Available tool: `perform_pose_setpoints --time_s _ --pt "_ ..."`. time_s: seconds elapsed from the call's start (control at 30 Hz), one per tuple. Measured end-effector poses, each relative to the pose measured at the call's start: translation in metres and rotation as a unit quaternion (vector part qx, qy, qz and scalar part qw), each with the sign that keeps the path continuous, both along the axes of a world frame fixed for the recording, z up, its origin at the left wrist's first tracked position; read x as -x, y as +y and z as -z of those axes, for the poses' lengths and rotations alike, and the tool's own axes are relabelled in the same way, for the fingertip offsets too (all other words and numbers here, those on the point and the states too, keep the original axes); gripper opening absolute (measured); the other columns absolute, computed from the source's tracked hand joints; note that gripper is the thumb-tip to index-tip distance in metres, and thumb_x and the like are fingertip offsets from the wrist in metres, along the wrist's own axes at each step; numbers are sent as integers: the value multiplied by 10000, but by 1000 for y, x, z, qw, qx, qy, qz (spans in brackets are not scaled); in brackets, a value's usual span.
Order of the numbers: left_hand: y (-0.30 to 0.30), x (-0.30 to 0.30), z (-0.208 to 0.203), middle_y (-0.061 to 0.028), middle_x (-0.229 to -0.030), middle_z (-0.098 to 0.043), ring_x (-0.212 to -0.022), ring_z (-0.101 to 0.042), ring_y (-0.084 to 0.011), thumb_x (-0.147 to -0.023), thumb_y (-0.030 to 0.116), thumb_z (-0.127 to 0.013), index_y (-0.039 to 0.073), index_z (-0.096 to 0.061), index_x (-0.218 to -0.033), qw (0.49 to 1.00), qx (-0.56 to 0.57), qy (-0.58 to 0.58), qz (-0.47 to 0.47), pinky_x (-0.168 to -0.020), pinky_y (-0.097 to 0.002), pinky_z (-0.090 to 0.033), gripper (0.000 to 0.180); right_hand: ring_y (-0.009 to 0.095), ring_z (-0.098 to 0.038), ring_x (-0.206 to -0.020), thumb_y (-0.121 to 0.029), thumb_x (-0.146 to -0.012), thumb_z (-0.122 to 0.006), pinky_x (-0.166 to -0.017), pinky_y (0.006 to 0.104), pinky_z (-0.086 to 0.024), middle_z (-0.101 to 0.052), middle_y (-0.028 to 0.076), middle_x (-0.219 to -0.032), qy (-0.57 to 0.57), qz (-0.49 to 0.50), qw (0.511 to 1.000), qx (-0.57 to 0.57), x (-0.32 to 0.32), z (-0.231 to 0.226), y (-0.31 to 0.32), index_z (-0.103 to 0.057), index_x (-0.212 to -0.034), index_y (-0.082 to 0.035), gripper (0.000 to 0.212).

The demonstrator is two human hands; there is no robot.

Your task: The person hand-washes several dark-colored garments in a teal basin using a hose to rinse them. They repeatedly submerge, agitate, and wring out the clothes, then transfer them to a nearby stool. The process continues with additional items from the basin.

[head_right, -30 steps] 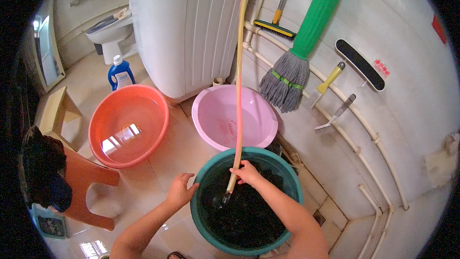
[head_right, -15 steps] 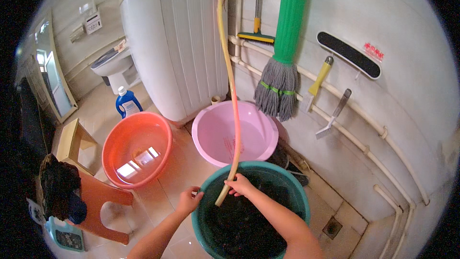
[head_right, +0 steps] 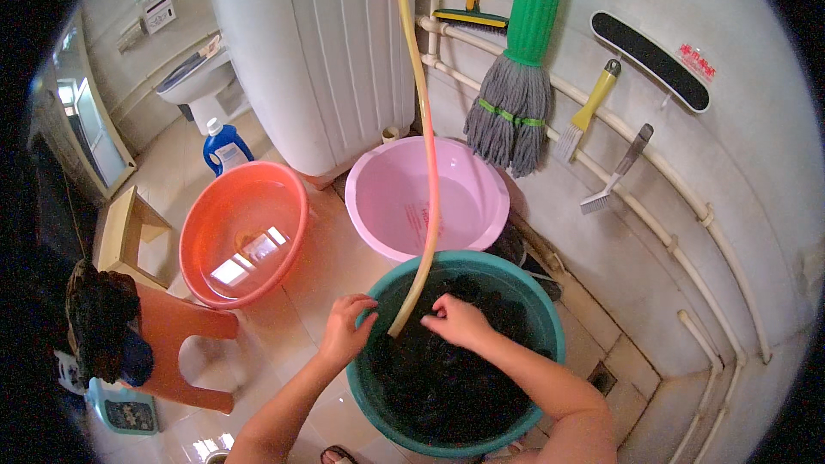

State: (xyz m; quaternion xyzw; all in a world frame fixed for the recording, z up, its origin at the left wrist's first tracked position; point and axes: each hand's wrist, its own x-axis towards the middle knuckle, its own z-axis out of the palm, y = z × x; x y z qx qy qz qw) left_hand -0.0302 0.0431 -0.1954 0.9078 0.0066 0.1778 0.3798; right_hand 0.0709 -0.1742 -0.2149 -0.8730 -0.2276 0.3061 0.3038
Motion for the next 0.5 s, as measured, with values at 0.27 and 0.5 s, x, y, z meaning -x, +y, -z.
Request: perform_pose_setpoints --time_s 0.27,0.5 --pt "-34 31 4 -139 -820 -586 -808 -553 -326 -735 124 -628 25 -605 -813 994 -3 106 9 -712 -395 -462 128 476 -365 -1128 -524 -745 -565 -899 584 -318 -284 248 -1321 -86 -128 967 202 71 21 -9 -254 -1362 -131 794" --pt "-73 68 30 -258 -1178 -450 -1071 -464 -393 -775 425 -581 -78 -365 -1205 920 0 383 86 -871 -412 -424 696 342 -516 -998 -226 -819 -459 -815 394 -444 -536 221 -1051 18 -180 951 249 66 54 -11 -394 -1271 -76 481"
